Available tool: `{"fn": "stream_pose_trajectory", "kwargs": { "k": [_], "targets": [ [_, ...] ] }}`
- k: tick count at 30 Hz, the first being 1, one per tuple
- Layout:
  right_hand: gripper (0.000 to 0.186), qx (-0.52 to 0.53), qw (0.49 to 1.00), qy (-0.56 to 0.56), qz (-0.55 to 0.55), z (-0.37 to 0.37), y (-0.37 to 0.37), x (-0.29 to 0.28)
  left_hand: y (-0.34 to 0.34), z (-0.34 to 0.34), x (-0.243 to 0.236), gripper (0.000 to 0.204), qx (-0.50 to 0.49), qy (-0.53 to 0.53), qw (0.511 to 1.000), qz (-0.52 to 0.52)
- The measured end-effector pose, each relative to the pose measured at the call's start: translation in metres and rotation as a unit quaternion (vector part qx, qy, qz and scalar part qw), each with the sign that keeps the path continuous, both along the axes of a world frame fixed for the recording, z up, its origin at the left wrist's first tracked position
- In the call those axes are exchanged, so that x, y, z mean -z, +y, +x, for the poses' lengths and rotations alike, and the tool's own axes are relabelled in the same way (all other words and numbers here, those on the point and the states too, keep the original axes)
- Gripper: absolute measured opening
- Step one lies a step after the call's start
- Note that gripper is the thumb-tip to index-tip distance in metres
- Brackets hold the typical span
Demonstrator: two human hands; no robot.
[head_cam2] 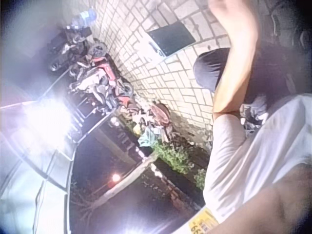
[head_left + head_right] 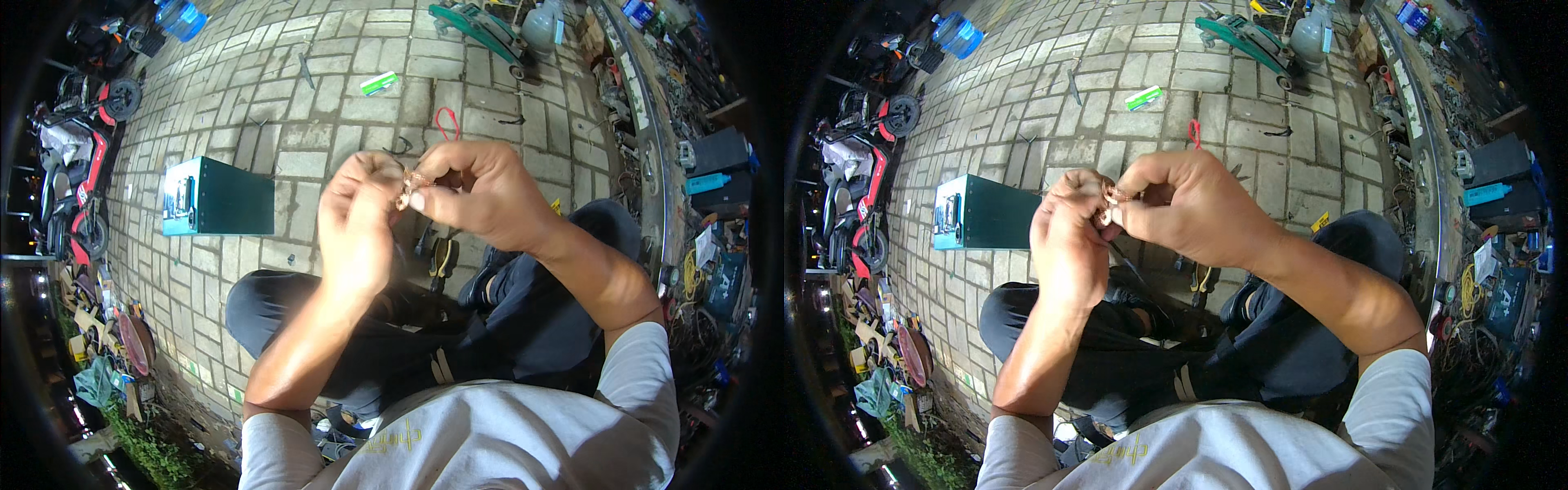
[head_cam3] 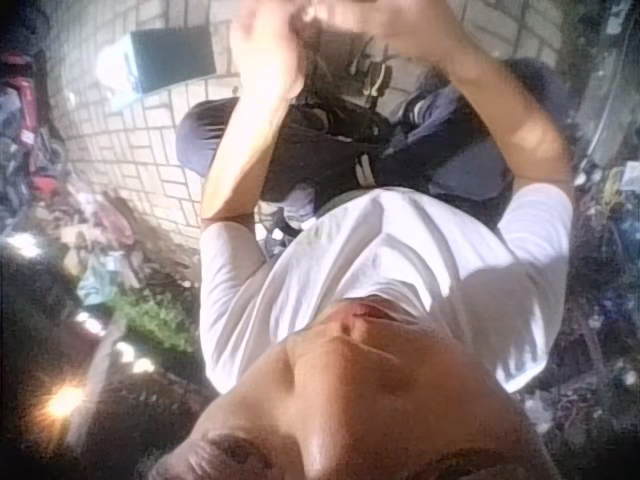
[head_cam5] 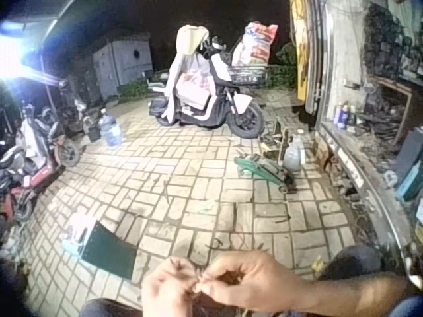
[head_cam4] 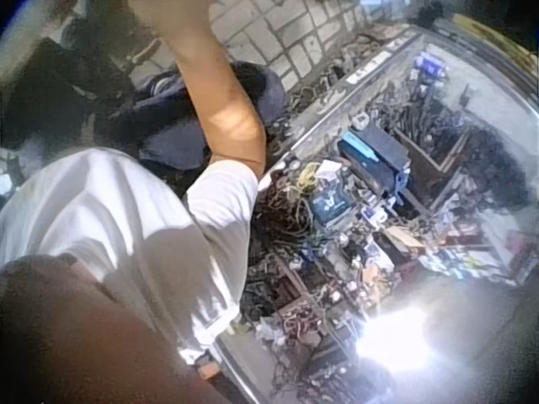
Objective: The person sits on the floor and uses pliers to strip the insulation from the ends of two wires. They twist the exposed strands together, then wrap the connection with black electrical tape. Finally, they place the taped wire assembly into a green metal box.
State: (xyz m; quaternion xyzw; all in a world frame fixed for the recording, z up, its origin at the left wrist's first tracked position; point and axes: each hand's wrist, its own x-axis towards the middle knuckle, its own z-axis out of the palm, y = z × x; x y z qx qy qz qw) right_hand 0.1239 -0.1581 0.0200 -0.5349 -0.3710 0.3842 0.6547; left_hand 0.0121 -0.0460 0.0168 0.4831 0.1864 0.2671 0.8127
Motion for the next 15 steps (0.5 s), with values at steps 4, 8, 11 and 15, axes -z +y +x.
{"fn": "stream_pose_trajectory", "kwargs": {
  "k": [4,8,11,15],
  "targets": [
    [0.008,-0.008,1.000,-0.022,-0.013,-0.005,-0.005,0.004,0.015,0.002,-0.006,0.015,-0.009,-0.004,0.995,-0.099],
    [0.011,0.020,0.999,0.033,-0.032,0.002,-0.007,-0.006,0.019,-0.006,0.001,0.021,0.073,0.019,0.997,0.002],
    [0.011,0.001,0.999,0.029,-0.044,0.001,-0.007,-0.003,0.011,-0.009,-0.002,0.015,0.106,0.030,0.987,0.116],
    [0.013,-0.001,0.997,-0.021,-0.069,0.004,-0.004,-0.007,0.006,-0.006,0.001,0.011,0.019,0.003,0.995,0.099]
  ]
}}
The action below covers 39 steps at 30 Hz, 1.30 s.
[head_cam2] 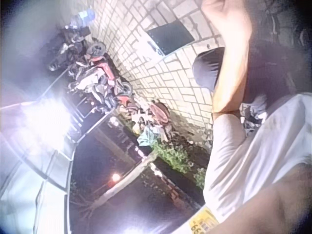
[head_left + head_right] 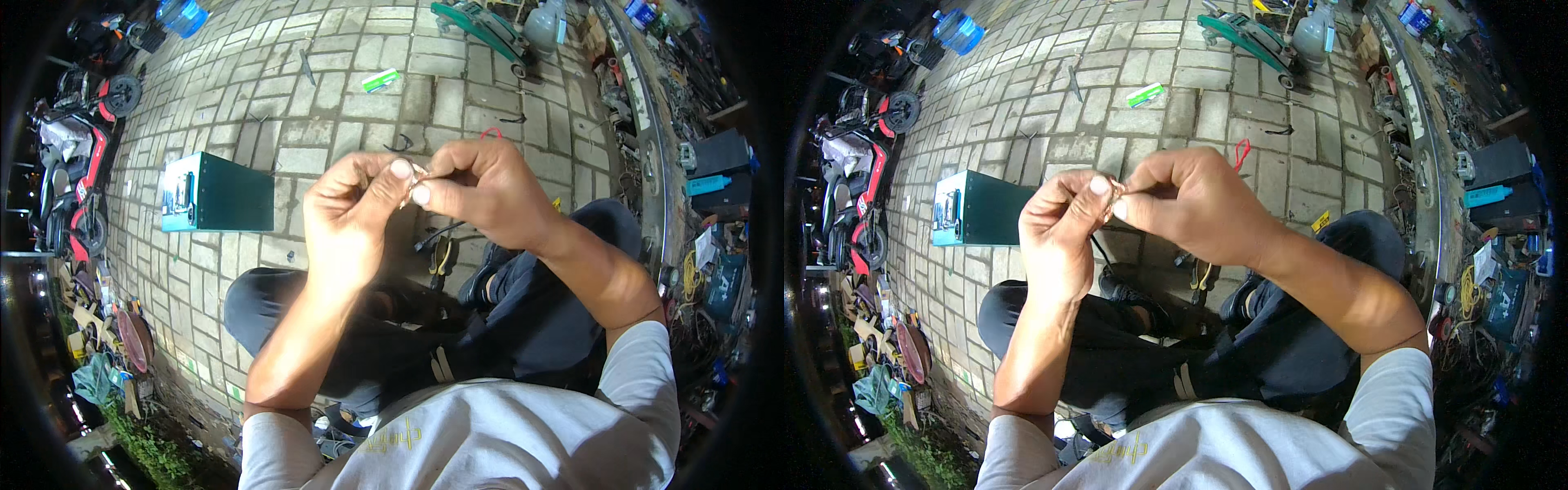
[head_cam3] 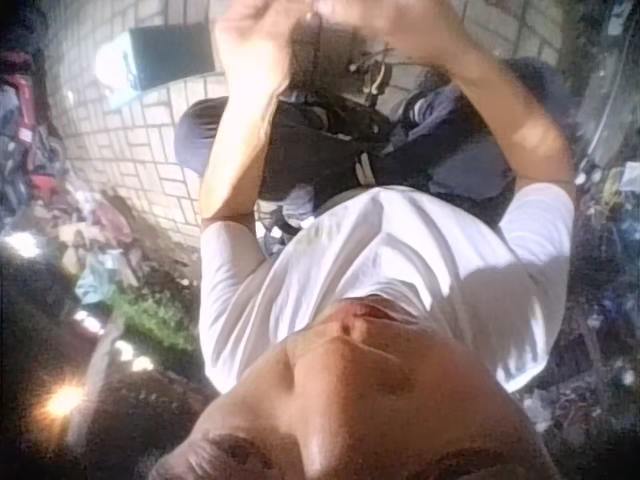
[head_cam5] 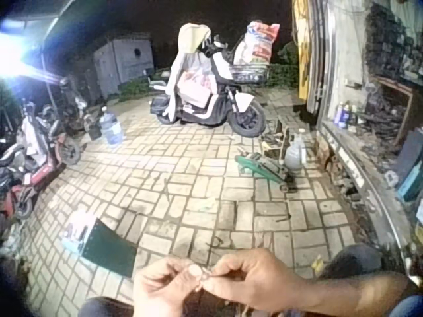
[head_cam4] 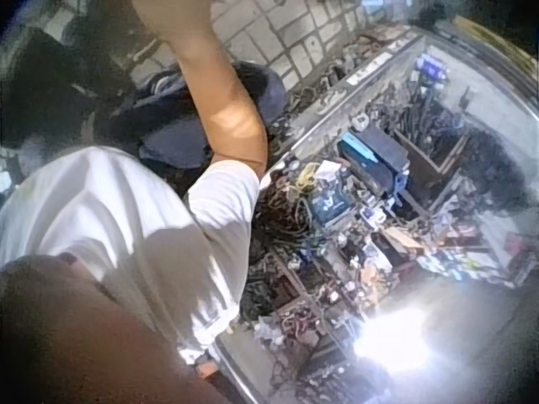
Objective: The person sits on the floor and uses pliers to strip the insulation from the ends of two wires. They twist the exposed strands together, then wrap the connection with black electrical tape. Finally, they place the taped wire assembly into a green metal box.
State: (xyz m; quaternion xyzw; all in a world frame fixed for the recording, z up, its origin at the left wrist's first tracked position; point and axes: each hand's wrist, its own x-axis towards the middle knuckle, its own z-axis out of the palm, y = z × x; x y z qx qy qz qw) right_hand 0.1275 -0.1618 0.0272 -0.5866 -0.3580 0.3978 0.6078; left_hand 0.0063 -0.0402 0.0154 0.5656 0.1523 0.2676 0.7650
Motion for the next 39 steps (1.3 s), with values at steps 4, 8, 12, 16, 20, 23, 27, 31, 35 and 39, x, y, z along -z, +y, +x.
{"fn": "stream_pose_trajectory", "kwargs": {
  "k": [4,8,12,16,20,23,27,31,35,39],
  "targets": [
    [0.013,0.010,0.999,0.051,0.008,0.001,0.003,-0.001,-0.003,0.007,-0.003,0.014,-0.054,0.010,0.998,-0.009],
    [0.011,0.008,0.997,0.072,0.025,-0.002,-0.008,0.000,0.034,0.005,-0.004,0.026,-0.096,0.014,0.994,-0.043],
    [0.010,0.004,0.998,0.053,0.017,0.001,-0.003,0.000,0.020,-0.008,-0.010,0.022,0.043,0.068,0.996,0.043],
    [0.009,0.030,0.999,0.013,0.015,-0.004,-0.002,0.010,0.013,-0.004,-0.016,0.014,0.073,0.113,0.978,0.161],
    [0.009,0.036,0.994,-0.103,0.011,-0.007,-0.004,0.006,0.010,0.002,-0.012,0.007,0.010,0.125,0.923,0.364],
    [0.009,0.026,0.989,-0.144,0.034,-0.009,-0.009,0.005,0.020,0.004,-0.004,0.007,-0.084,0.084,0.833,0.541],
    [0.014,0.033,0.999,-0.019,-0.030,-0.002,-0.019,-0.011,0.050,-0.007,-0.004,0.012,-0.077,0.124,0.933,0.328],
    [0.017,-0.022,0.999,-0.039,-0.001,0.006,-0.016,0.006,0.036,-0.010,-0.004,0.027,0.032,0.122,0.970,0.207],
    [0.016,-0.070,0.996,-0.045,-0.017,0.008,-0.014,0.005,0.024,-0.004,-0.011,0.024,0.135,0.142,0.961,0.193],
    [0.016,-0.039,0.995,-0.063,-0.074,0.011,-0.016,0.008,0.015,0.003,-0.007,0.011,0.088,0.124,0.938,0.313]
  ]
}}
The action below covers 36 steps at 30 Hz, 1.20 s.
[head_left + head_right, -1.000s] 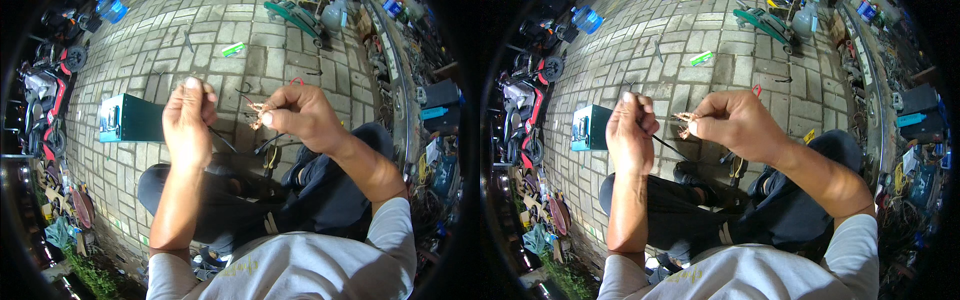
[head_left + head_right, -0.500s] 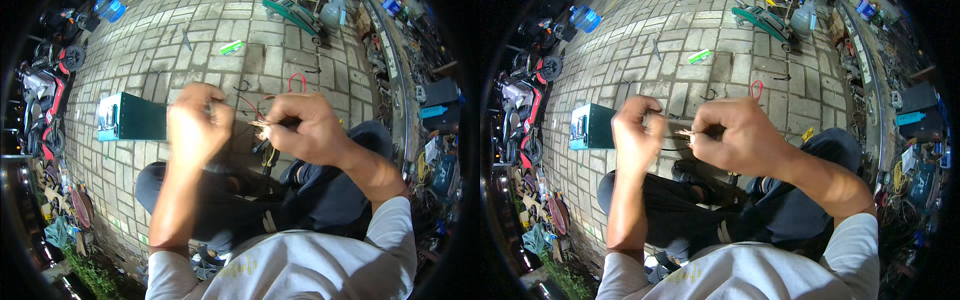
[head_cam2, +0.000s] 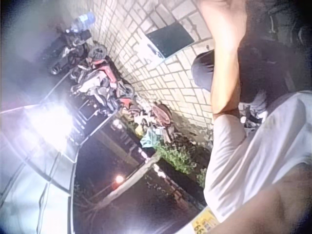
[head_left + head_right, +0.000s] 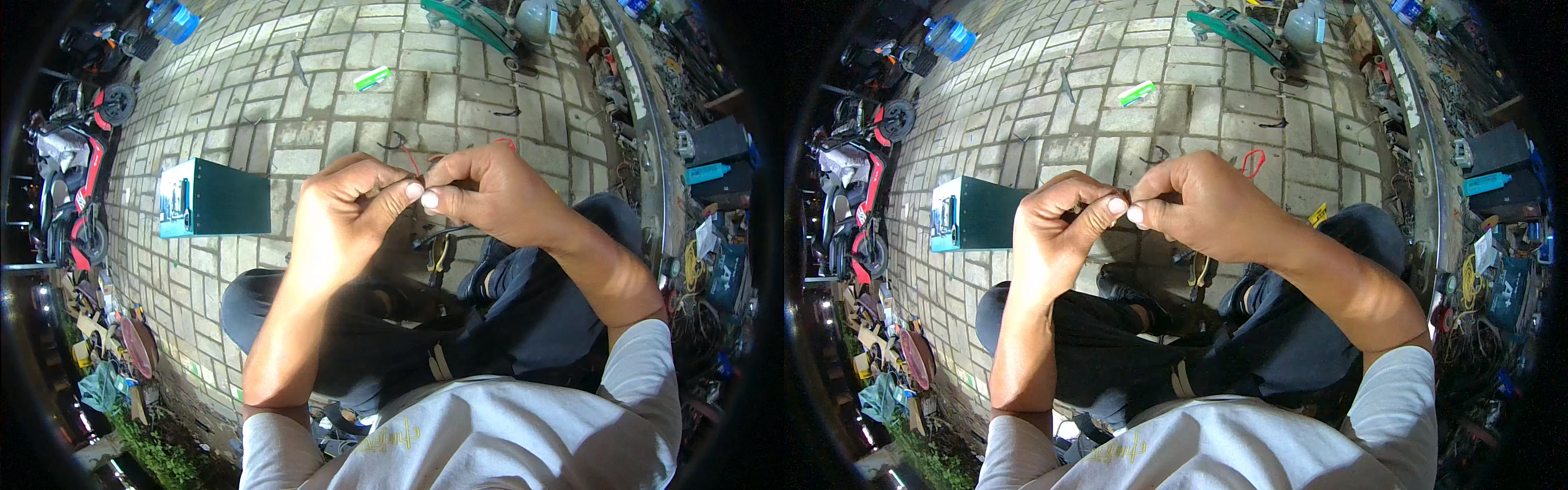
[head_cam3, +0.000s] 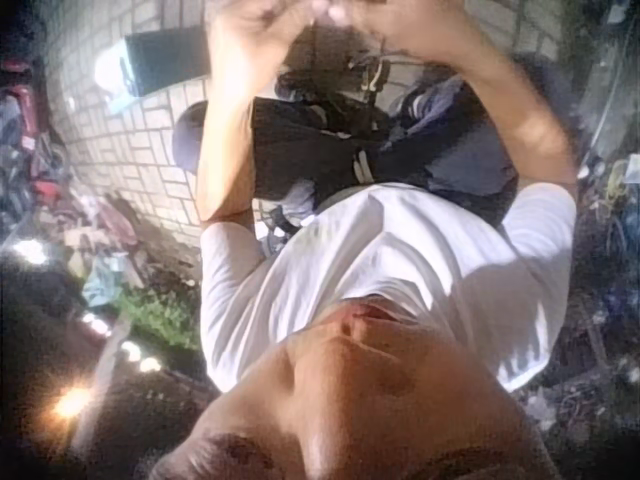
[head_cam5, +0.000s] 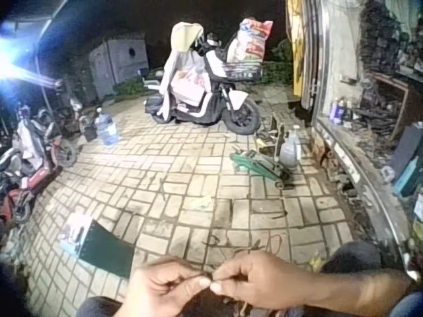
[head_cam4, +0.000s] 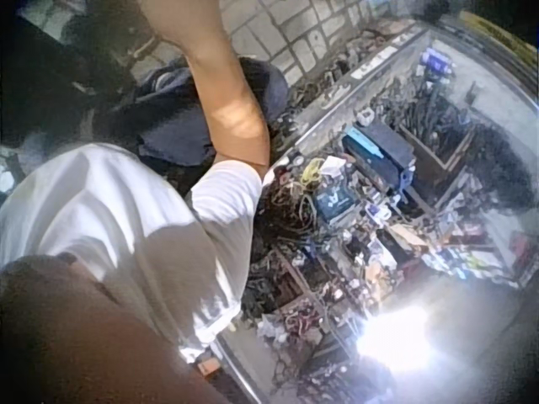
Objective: The person sits on the floor and uses pliers to strip the insulation from the ends of two wires. They twist the exposed strands together, then wrap the connection with black electrical tape. Finally, they place the taped wire assembly into a green metal box.
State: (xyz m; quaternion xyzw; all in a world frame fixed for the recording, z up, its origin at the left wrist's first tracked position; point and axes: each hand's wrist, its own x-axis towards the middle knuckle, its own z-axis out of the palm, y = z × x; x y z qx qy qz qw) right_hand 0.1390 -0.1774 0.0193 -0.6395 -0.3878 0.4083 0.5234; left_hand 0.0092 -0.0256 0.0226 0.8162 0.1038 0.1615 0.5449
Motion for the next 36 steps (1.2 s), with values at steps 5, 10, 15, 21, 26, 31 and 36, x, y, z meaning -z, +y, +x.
{"fn": "stream_pose_trajectory", "kwargs": {
  "k": [5,10,15,21,26,31,36],
  "targets": [
    [0.017,0.052,0.996,-0.062,0.044,-0.006,0.002,-0.002,-0.003,-0.005,0.005,0.012,-0.100,0.003,0.992,-0.071],
    [0.017,0.073,0.997,-0.028,0.014,-0.002,-0.010,-0.013,0.040,-0.015,0.003,0.026,-0.233,-0.042,0.964,-0.125],
    [0.013,0.045,0.999,-0.016,0.023,-0.002,-0.004,-0.002,0.008,-0.005,-0.015,0.054,0.034,-0.104,0.964,0.244],
    [0.014,-0.005,0.996,-0.084,-0.011,0.001,-0.008,-0.008,0.006,0.002,-0.008,0.028,0.080,-0.054,0.966,0.238],
    [0.014,-0.017,0.987,-0.157,0.029,0.002,-0.014,-0.009,0.007,-0.002,-0.005,0.013,0.112,-0.047,0.985,0.119],
    [0.014,-0.029,0.987,-0.158,0.015,0.003,-0.014,-0.012,0.014,-0.009,-0.003,0.015,0.120,0.001,0.988,0.100],
    [0.014,-0.020,0.994,-0.108,0.011,-0.003,-0.012,-0.009,0.016,-0.015,-0.006,0.014,0.122,0.009,0.986,0.112]
  ]
}}
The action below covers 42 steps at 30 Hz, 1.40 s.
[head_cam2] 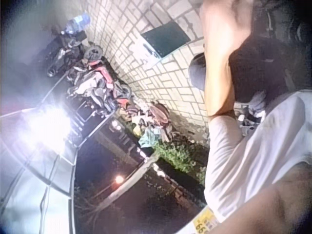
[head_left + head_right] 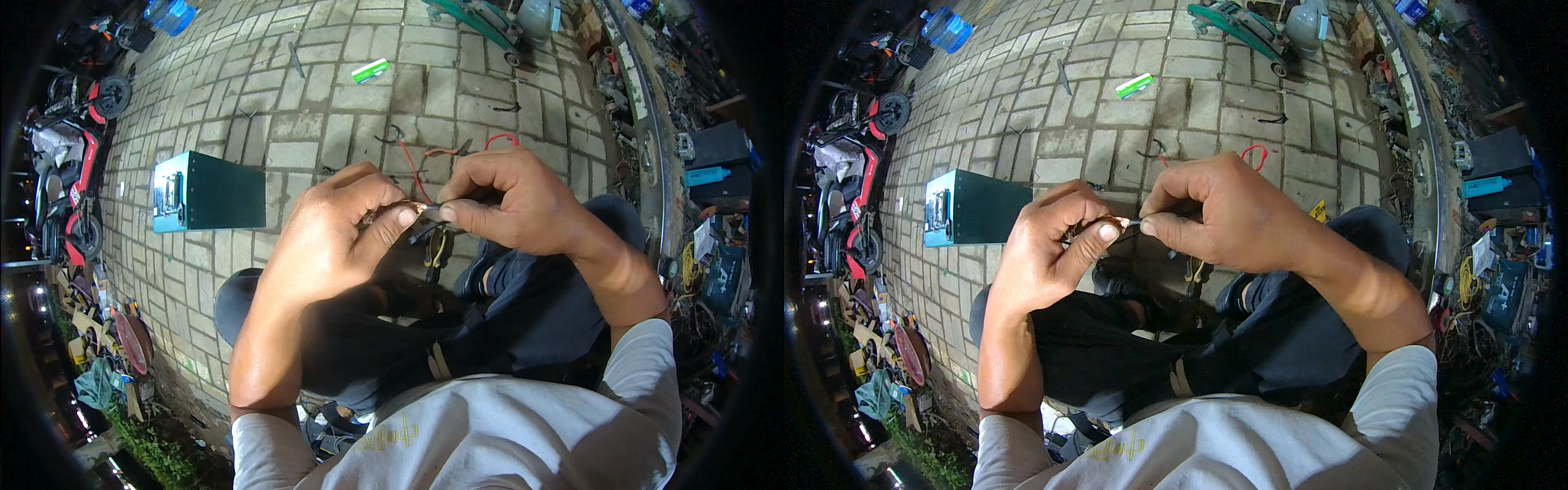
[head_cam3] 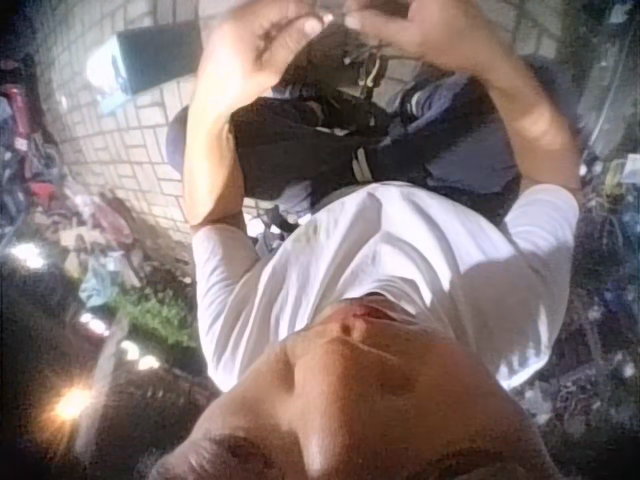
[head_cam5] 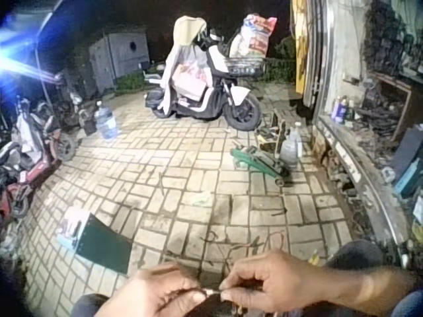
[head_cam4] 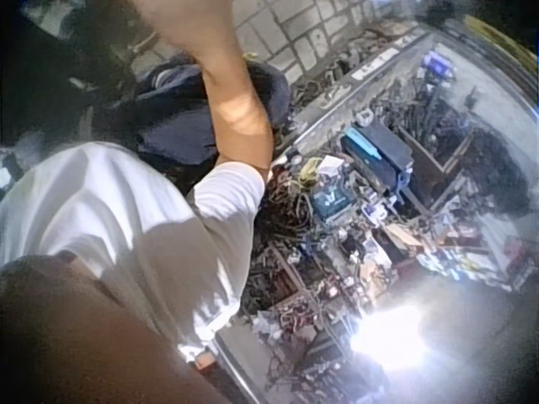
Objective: The person sits on the floor and uses pliers to strip the insulation from the ends of two wires. They twist the exposed strands together, then wrap the connection with black electrical tape. Finally, they place the taped wire assembly into a green metal box.
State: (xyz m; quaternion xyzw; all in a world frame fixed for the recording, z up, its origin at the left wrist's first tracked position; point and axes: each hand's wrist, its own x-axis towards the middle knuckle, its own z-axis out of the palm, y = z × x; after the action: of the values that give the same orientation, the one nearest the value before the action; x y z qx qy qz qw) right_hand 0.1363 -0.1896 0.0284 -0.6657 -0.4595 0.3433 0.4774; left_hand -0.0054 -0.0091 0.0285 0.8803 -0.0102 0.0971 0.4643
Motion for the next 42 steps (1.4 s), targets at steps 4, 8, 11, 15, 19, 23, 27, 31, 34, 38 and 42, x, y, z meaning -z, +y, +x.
{"fn": "stream_pose_trajectory", "kwargs": {
  "k": [4,8,11,15,19,23,27,31,34,38,42],
  "targets": [
    [0.013,0.076,0.997,0.027,-0.003,0.010,-0.008,-0.005,0.021,-0.012,0.003,0.019,-0.092,0.026,0.994,-0.057],
    [0.015,0.107,0.992,0.067,0.008,0.017,-0.010,0.001,0.018,-0.008,0.005,0.028,-0.122,-0.031,0.989,-0.080],
    [0.018,0.067,0.989,0.131,-0.029,0.015,-0.002,-0.002,-0.007,0.003,-0.008,0.055,-0.154,-0.114,0.979,0.072],
    [0.019,0.045,0.990,0.128,-0.044,-0.003,0.019,-0.006,-0.009,0.008,-0.007,0.043,-0.057,-0.137,0.956,0.252],
    [0.007,0.043,0.991,0.101,-0.081,-0.001,0.010,-0.009,-0.015,0.000,-0.010,0.011,-0.043,-0.175,0.932,0.314],
    [0.005,0.063,0.997,-0.008,-0.037,0.000,-0.020,0.003,-0.028,0.005,-0.003,0.014,-0.041,-0.240,0.937,0.252],
    [0.015,0.082,0.978,-0.187,0.037,-0.012,-0.023,0.019,-0.029,-0.006,0.015,0.015,-0.031,-0.158,0.977,0.142],
    [0.017,-0.016,0.959,-0.253,0.123,-0.004,-0.027,0.028,-0.028,-0.001,0.035,0.021,0.015,-0.107,0.994,-0.005],
    [0.021,-0.063,0.930,-0.335,0.140,-0.005,-0.025,0.015,-0.029,-0.005,0.047,0.024,0.011,-0.007,0.986,-0.165],
    [0.021,-0.034,0.942,-0.313,0.113,-0.011,-0.027,0.019,-0.033,-0.013,0.050,0.021,-0.005,0.046,0.937,-0.347],
    [0.017,0.004,0.978,-0.207,0.014,-0.015,-0.028,0.008,-0.029,-0.012,0.040,0.016,-0.010,0.010,0.970,-0.243]
  ]
}}
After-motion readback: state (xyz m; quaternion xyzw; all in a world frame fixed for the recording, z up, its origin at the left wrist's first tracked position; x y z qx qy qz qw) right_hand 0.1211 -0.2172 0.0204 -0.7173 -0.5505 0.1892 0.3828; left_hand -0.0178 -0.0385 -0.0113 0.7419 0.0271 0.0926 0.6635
